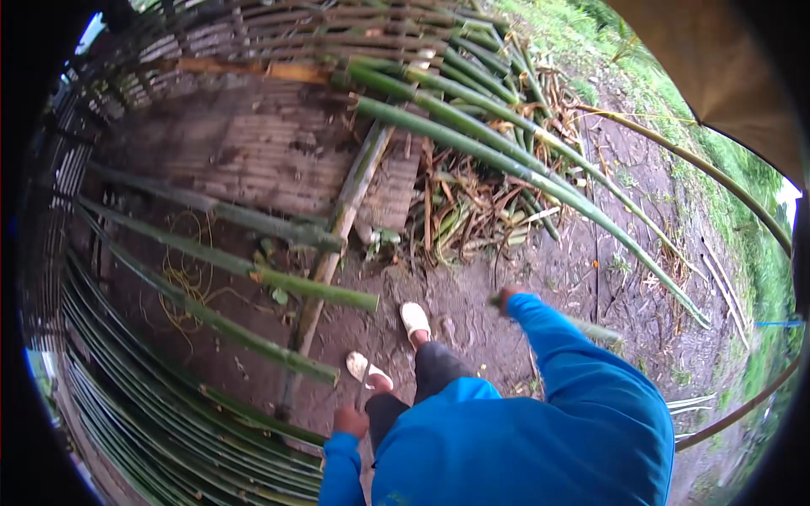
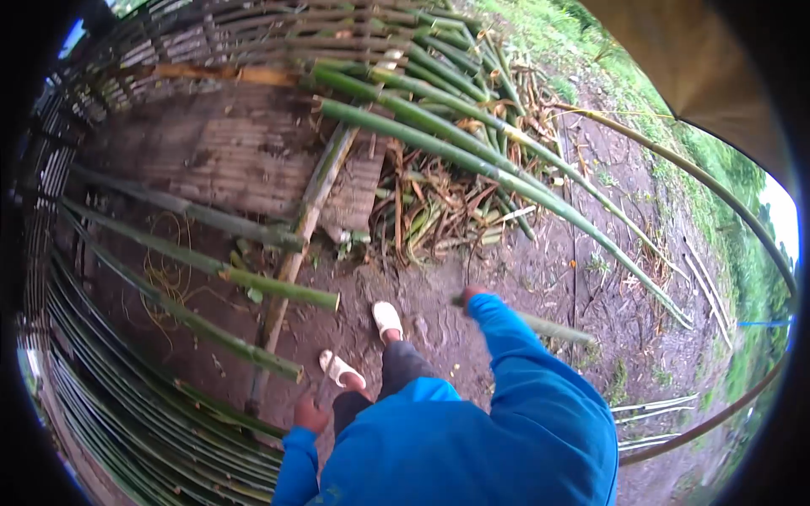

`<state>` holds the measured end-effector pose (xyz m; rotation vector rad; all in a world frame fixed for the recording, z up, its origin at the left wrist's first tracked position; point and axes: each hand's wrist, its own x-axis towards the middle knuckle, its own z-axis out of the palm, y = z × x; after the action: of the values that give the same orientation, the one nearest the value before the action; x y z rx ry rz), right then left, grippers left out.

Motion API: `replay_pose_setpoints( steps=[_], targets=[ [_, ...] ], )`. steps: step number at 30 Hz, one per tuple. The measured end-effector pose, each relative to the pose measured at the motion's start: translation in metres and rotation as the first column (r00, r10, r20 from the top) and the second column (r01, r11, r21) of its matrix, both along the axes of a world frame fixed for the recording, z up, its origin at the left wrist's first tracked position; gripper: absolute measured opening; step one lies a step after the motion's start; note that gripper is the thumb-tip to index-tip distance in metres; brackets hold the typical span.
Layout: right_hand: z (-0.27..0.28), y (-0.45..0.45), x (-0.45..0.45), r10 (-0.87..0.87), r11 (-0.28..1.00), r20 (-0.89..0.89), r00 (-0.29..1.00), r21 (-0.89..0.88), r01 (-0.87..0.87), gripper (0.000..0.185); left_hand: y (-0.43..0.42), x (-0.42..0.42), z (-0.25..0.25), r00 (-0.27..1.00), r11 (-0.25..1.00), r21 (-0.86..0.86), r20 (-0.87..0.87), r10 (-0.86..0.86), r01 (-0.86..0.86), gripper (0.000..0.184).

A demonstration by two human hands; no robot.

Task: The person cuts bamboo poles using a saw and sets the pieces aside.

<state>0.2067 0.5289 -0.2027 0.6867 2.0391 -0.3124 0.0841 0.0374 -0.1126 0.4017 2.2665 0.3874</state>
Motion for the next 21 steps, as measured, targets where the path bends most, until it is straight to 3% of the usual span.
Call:
replay_pose_setpoints(
  steps=[1, 2, 3, 4, 5, 6, 7, 8, 10, 12, 14, 15, 16, 17, 18, 19, 20, 21],
  targets=[
    [0.027, 0.035, -0.011, -0.074, 0.981, 0.053, 0.996, 0.185, 0.063, 0.038, -0.017, 0.012, -0.007, 1.0, 0.997, -0.075, 0.01, 0.012, -0.011, 0.023],
    [0.068, 0.065, -0.031, -0.151, 0.951, -0.093, 0.984, 0.258, 0.17, 0.036, -0.025, 0.019, -0.003, 0.999, 0.988, -0.152, 0.034, -0.01, 0.015, 0.023],
    [0.093, 0.1, -0.053, -0.11, 0.912, -0.196, 0.975, 0.369, 0.177, 0.032, -0.031, 0.026, 0.002, 0.998, 0.972, -0.23, 0.062, -0.027, 0.04, 0.023],
    [0.101, 0.136, -0.073, 0.014, 0.886, -0.443, 0.897, 0.421, 0.194, 0.029, -0.043, 0.035, -0.003, 0.997, 0.968, -0.246, 0.07, -0.033, 0.049, 0.023],
    [0.151, 0.15, -0.119, 0.141, 0.823, -0.312, 0.94, 0.565, 0.064, 0.023, -0.048, 0.039, -0.007, 0.996, 0.962, -0.266, 0.079, -0.035, 0.055, 0.024],
    [0.175, 0.166, -0.147, 0.392, 0.663, -0.422, 0.817, 0.745, 0.067, 0.021, -0.043, 0.035, -0.001, 0.995, 0.963, -0.265, 0.099, -0.029, 0.054, 0.024],
    [0.175, 0.202, -0.182, 0.49, 0.62, -0.56, 0.667, 0.763, 0.185, 0.021, -0.039, 0.033, 0.014, 0.992, 0.963, -0.264, 0.121, -0.02, 0.052, 0.024],
    [0.232, 0.207, -0.224, 0.324, 0.776, -0.578, 0.749, 0.615, 0.139, 0.024, -0.035, 0.032, 0.021, 0.99, 0.963, -0.265, 0.144, -0.01, 0.048, 0.024],
    [0.297, 0.185, -0.259, 0.445, 0.742, -0.762, 0.471, 0.608, 0.283, 0.042, -0.038, 0.033, 0.007, 0.993, 0.963, -0.263, 0.11, -0.03, 0.058, 0.025],
    [0.284, 0.187, -0.271, 0.381, 0.619, -0.851, 0.362, 0.525, 0.584, 0.062, -0.042, 0.039, 0.01, 0.997, 0.967, -0.252, 0.079, -0.015, 0.034, 0.023],
    [0.243, 0.186, -0.261, 0.127, 0.634, -0.849, 0.513, 0.467, 0.616, 0.072, -0.032, 0.039, 0.017, 0.998, 0.977, -0.207, 0.018, 0.063, -0.058, 0.021],
    [0.234, 0.169, -0.253, -0.049, 0.731, -0.742, 0.668, 0.429, 0.531, 0.07, -0.034, 0.042, 0.019, 0.995, 0.985, -0.144, -0.012, 0.095, -0.096, 0.02],
    [0.18, 0.176, -0.244, -0.078, 0.807, -0.665, 0.743, 0.395, 0.439, 0.064, -0.036, 0.049, 0.021, 0.99, 0.987, -0.082, -0.035, 0.133, -0.136, 0.02],
    [0.117, 0.156, -0.221, 0.152, 0.784, -0.76, 0.632, 0.482, 0.391, 0.057, -0.039, 0.057, 0.023, 0.982, 0.983, -0.02, -0.058, 0.182, -0.183, 0.02],
    [0.025, 0.169, -0.212, 0.092, 0.873, -0.625, 0.775, 0.425, 0.24, 0.052, -0.044, 0.063, 0.027, 0.974, 0.974, 0.029, -0.034, 0.226, -0.225, 0.021],
    [0.02, 0.123, -0.2, 0.02, 0.955, -0.5, 0.866, 0.266, 0.132, 0.049, -0.052, 0.071, 0.035, 0.958, 0.956, 0.067, -0.008, 0.288, -0.287, 0.023],
    [0.001, 0.078, -0.187, 0.235, 0.958, -0.503, 0.832, 0.263, -0.112, 0.063, -0.061, 0.086, 0.047, 0.928, 0.924, 0.093, 0.018, 0.371, -0.371, 0.025],
    [0.016, 0.023, -0.186, 0.154, 0.988, -0.412, 0.898, 0.04, -0.15, 0.069, -0.063, 0.094, 0.074, 0.912, 0.905, 0.114, 0.01, 0.411, -0.409, 0.028]
  ],
)
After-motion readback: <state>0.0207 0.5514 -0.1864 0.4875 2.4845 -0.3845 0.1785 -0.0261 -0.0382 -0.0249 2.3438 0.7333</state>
